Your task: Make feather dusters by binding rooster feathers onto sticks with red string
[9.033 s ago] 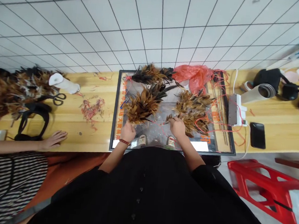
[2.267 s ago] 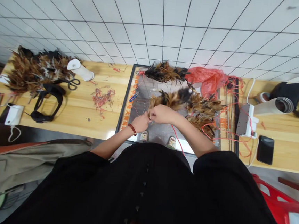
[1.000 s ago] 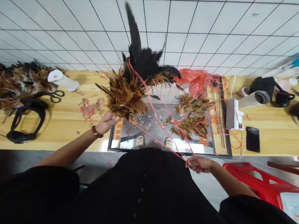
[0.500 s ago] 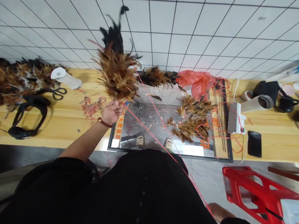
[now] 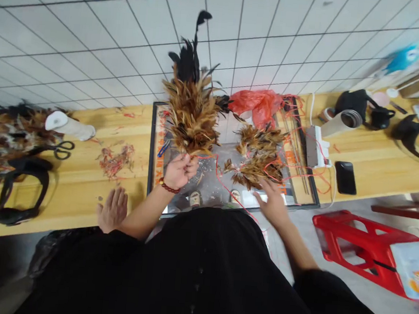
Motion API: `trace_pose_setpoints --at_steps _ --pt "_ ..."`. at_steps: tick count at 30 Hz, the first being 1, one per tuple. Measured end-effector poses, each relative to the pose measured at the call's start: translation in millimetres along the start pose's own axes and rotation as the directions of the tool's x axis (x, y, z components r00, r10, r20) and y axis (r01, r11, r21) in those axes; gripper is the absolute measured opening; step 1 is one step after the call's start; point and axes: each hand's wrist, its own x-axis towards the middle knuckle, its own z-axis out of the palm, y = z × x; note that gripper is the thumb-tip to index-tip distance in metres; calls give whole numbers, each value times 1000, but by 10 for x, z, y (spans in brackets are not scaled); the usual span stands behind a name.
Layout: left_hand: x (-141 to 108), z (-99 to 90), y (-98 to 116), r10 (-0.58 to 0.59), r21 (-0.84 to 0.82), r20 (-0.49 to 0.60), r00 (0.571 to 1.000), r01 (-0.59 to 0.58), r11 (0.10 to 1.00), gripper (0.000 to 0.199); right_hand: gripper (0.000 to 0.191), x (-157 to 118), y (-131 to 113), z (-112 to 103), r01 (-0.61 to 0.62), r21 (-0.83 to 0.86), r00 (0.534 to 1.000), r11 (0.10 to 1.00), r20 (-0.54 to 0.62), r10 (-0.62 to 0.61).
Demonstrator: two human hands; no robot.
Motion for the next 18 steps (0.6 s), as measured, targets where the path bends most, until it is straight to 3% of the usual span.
trace_pose_setpoints --at_steps 3,5,6,8,10,12,13,14,16,18 --pt "-14 127 -297 -77 -97 52 996 82 992 31 70 379 -433 301 68 288 997 955 -38 -60" --pt "-62 95 -374 -83 -153 40 996 88 984 30 60 559 -665 521 36 524 995 851 59 -78" --pt "-93 52 -384 -83 -180 17 996 85 980 30 52 598 -735 615 -48 634 987 772 151 -63" --pt "-160 -59 -373 -118 -244 -36 992 106 964 31 45 590 -781 755 -330 788 926 520 378 14" --pt "-216 -168 -356 -179 -324 -81 981 144 935 31 47 523 -743 829 -575 799 818 175 564 116" --pt "-247 -245 -364 -212 -399 -119 970 149 905 30 45 459 -679 857 -662 742 718 -106 668 195" --pt "-250 -268 -380 -211 -425 -141 967 134 895 30 44 438 -648 863 -678 712 681 -184 702 209" --pt "-247 -282 -401 -202 -439 -163 966 112 891 30 44 424 -616 867 -685 692 657 -228 722 217" --pt "-225 -294 -453 -186 -418 -199 962 88 904 31 45 416 -541 871 -700 675 641 -233 738 212" --pt "-195 -310 -495 -154 -323 -249 956 68 944 30 47 433 -427 856 -732 671 649 -113 738 185"
